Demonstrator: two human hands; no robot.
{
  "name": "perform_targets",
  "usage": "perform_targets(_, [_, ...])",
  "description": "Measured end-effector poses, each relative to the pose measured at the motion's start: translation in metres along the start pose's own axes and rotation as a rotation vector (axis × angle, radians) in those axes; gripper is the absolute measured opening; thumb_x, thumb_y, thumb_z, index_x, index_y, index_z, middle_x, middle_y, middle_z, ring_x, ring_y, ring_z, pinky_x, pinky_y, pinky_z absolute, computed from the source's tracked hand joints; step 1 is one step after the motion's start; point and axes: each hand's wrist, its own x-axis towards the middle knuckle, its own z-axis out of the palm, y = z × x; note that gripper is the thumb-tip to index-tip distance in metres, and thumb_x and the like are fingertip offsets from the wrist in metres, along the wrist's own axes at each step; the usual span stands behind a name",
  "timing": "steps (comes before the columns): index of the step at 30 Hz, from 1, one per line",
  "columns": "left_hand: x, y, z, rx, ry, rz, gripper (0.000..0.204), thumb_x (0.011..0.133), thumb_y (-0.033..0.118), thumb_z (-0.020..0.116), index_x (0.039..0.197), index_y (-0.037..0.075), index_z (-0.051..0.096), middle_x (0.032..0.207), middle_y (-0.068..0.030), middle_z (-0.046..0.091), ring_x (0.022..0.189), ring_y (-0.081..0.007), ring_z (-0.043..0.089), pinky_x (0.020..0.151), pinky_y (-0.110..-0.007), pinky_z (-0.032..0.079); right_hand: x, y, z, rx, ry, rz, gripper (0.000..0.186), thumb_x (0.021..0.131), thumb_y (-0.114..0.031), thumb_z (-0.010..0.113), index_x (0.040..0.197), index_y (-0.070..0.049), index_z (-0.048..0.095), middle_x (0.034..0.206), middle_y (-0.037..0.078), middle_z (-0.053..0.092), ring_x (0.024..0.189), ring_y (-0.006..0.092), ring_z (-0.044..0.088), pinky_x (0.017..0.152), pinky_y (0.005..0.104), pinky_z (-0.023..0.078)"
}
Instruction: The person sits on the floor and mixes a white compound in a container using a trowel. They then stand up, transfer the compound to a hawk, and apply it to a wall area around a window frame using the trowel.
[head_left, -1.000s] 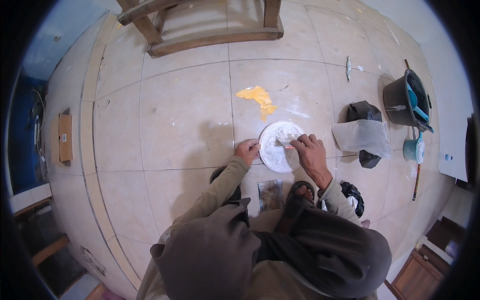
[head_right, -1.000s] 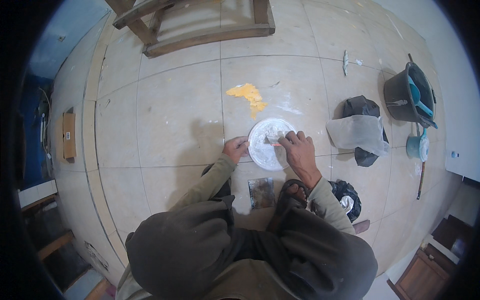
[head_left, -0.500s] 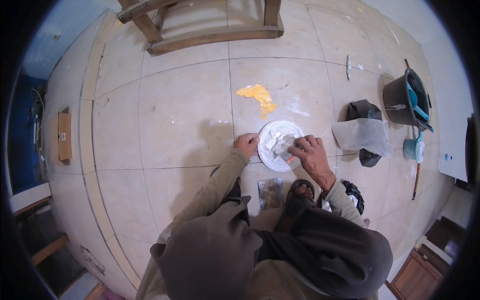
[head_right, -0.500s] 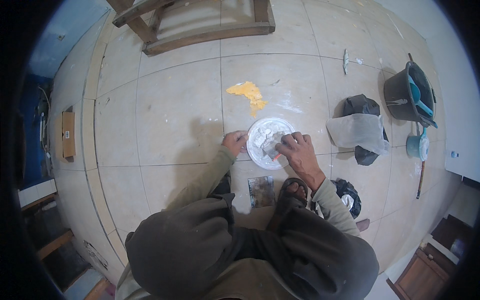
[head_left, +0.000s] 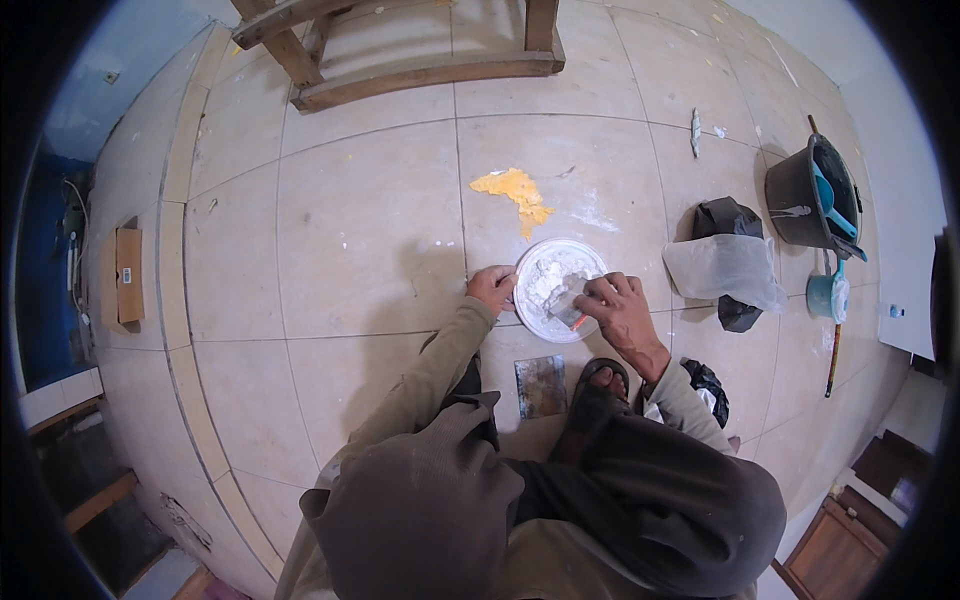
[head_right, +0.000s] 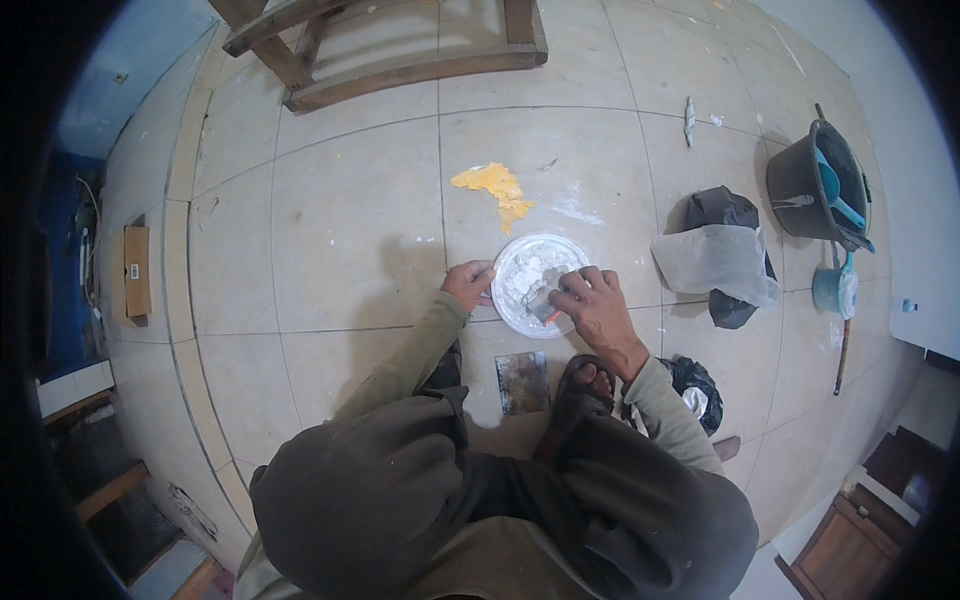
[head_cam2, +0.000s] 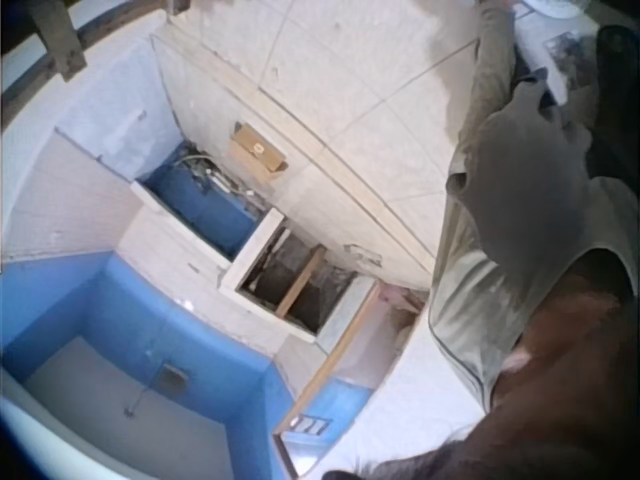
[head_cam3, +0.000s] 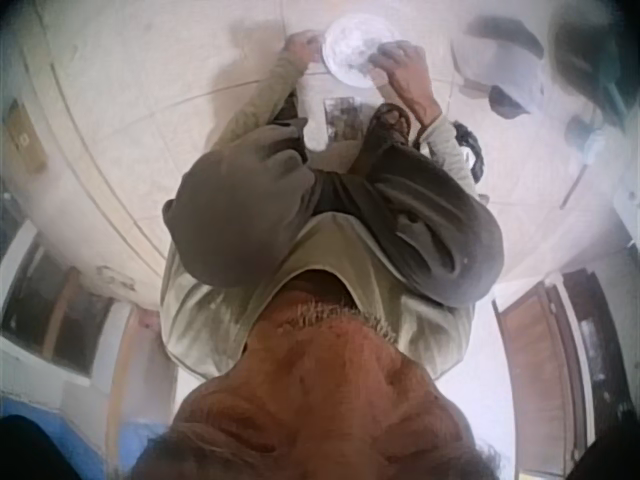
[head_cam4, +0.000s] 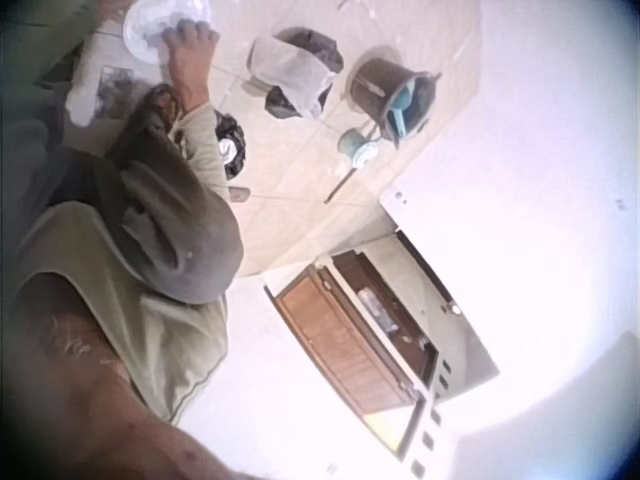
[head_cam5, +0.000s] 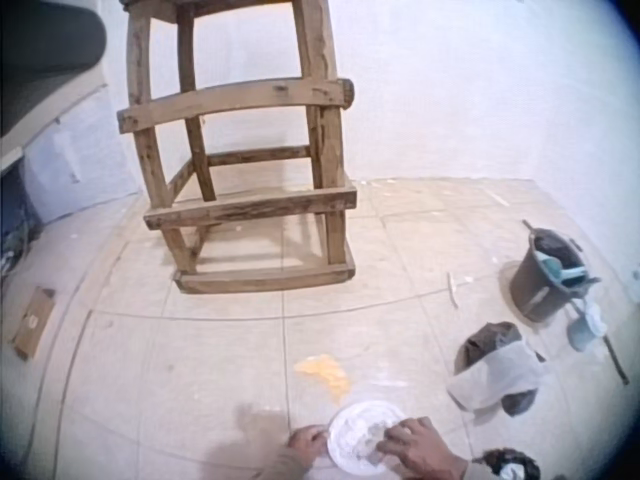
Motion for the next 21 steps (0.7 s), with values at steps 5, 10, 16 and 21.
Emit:
perform_targets(5, [-0.003,0.000,0.002,-0.007,-0.004,0.015,0.032,0.094,0.017,0.057,0.118,-0.003,0.059,0.096,-0.0108,0.066,0.079,-0.0155,0.066,0.064,-0.030,0.059,-0.001,0.005,-0.006,0.027,0.104,0.121,0.027,0.072,-0.006,0.062,0.096,-0.018,0.066,0.097,0.001,0.057,0.093,0.0219,0.052,0.080,0.0372,0.040])
perform_targets(10, [-0.003,-0.005,-0.001,-0.052,-0.044,0.033,0.034,0.095,0.019,0.056,0.122,-0.003,0.056,0.102,-0.0106,0.065,0.085,-0.0164,0.066,0.070,-0.032,0.059,0.019,-0.003,0.001,-0.032,0.173,0.183,0.025,0.073,-0.007,0.063,0.095,-0.017,0.066,0.096,0.000,0.057,0.093,0.0217,0.053,0.079,0.0380,0.040])
perform_targets(16, [-0.002,0.004,-0.001,-0.122,-0.077,0.020,0.034,0.095,0.019,0.056,0.121,-0.003,0.057,0.104,-0.0099,0.065,0.086,-0.0162,0.066,0.070,-0.032,0.059,0.033,-0.001,0.009,-0.005,0.124,0.032,0.020,0.077,-0.014,0.059,0.096,-0.016,0.065,0.099,0.002,0.056,0.096,0.0218,0.051,0.083,0.0391,0.039])
perform_targets(21, [0.002,0.006,0.000,-0.111,-0.049,0.004,0.034,0.095,0.020,0.058,0.120,-0.003,0.058,0.103,-0.0091,0.065,0.086,-0.0155,0.065,0.070,-0.032,0.059,0.029,0.002,0.006,-0.009,0.000,-0.074,0.020,0.079,-0.016,0.056,0.097,-0.016,0.064,0.098,0.003,0.054,0.097,0.0221,0.051,0.084,0.0388,0.038])
